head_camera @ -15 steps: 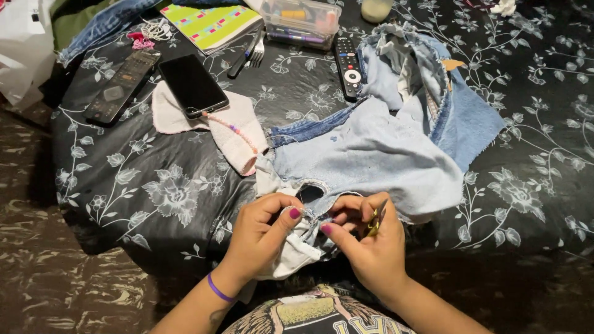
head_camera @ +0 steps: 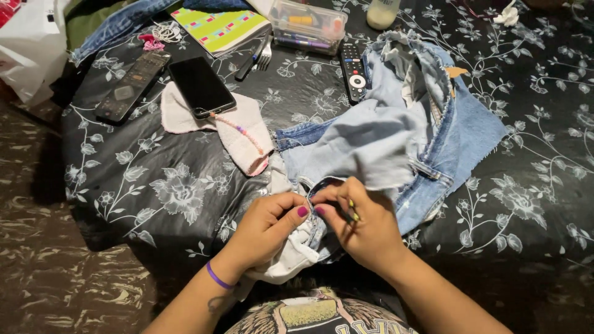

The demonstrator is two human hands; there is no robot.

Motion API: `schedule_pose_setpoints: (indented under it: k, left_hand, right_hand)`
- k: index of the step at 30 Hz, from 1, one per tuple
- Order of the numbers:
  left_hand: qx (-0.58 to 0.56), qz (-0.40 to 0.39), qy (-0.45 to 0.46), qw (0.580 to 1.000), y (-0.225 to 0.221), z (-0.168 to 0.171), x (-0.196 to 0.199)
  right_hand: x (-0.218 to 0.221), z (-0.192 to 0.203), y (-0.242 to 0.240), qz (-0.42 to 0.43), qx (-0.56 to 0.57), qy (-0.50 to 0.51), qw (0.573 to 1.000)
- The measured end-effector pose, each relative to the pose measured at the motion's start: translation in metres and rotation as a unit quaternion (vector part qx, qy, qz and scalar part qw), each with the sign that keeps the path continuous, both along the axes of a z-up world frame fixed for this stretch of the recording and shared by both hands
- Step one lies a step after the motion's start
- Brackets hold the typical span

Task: Using small scissors to pick and cut threads to rip open the seams of denim shorts.

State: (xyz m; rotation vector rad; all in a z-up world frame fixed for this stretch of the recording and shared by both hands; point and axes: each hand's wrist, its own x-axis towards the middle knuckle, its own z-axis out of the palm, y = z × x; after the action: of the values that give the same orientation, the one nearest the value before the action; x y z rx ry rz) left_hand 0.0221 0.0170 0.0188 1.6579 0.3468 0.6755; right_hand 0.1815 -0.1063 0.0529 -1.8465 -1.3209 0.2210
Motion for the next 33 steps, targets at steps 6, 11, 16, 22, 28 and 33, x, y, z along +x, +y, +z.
schedule_pose_setpoints:
  k: [6, 11, 16, 22, 28, 33]
  left_hand:
    - [0.023, 0.011, 0.018, 1.0, 0.001, -0.002, -0.001]
    - [0.137, 0.095, 0.079, 0.983, -0.01, 0.005, -0.004]
    - [0.321, 0.212, 0.06, 0.921, -0.036, 0.02, -0.012]
    - [0.392, 0.216, 0.151, 0.881, -0.041, 0.016, -0.012]
    - [0.319, 0.095, 0.151, 0.931, -0.018, 0.005, -0.011]
    - [0.244, 0.031, 0.192, 0.95, -0.01, 0.018, -0.009]
  right_hand:
    - [0.028, -0.001, 0.028, 0.116, 0.033, -0.015, 0.993]
    - [0.048, -0.017, 0.044, 0.152, -0.041, -0.03, 0.987]
    - [0.054, -0.024, 0.054, 0.141, -0.09, -0.017, 0.986]
    - [0.049, -0.009, 0.059, 0.14, -0.129, -0.041, 0.981]
    - [0.056, -0.011, 0.053, 0.185, -0.082, 0.008, 0.979]
    - [0.061, -0.012, 0.056, 0.196, -0.054, 0.034, 0.979]
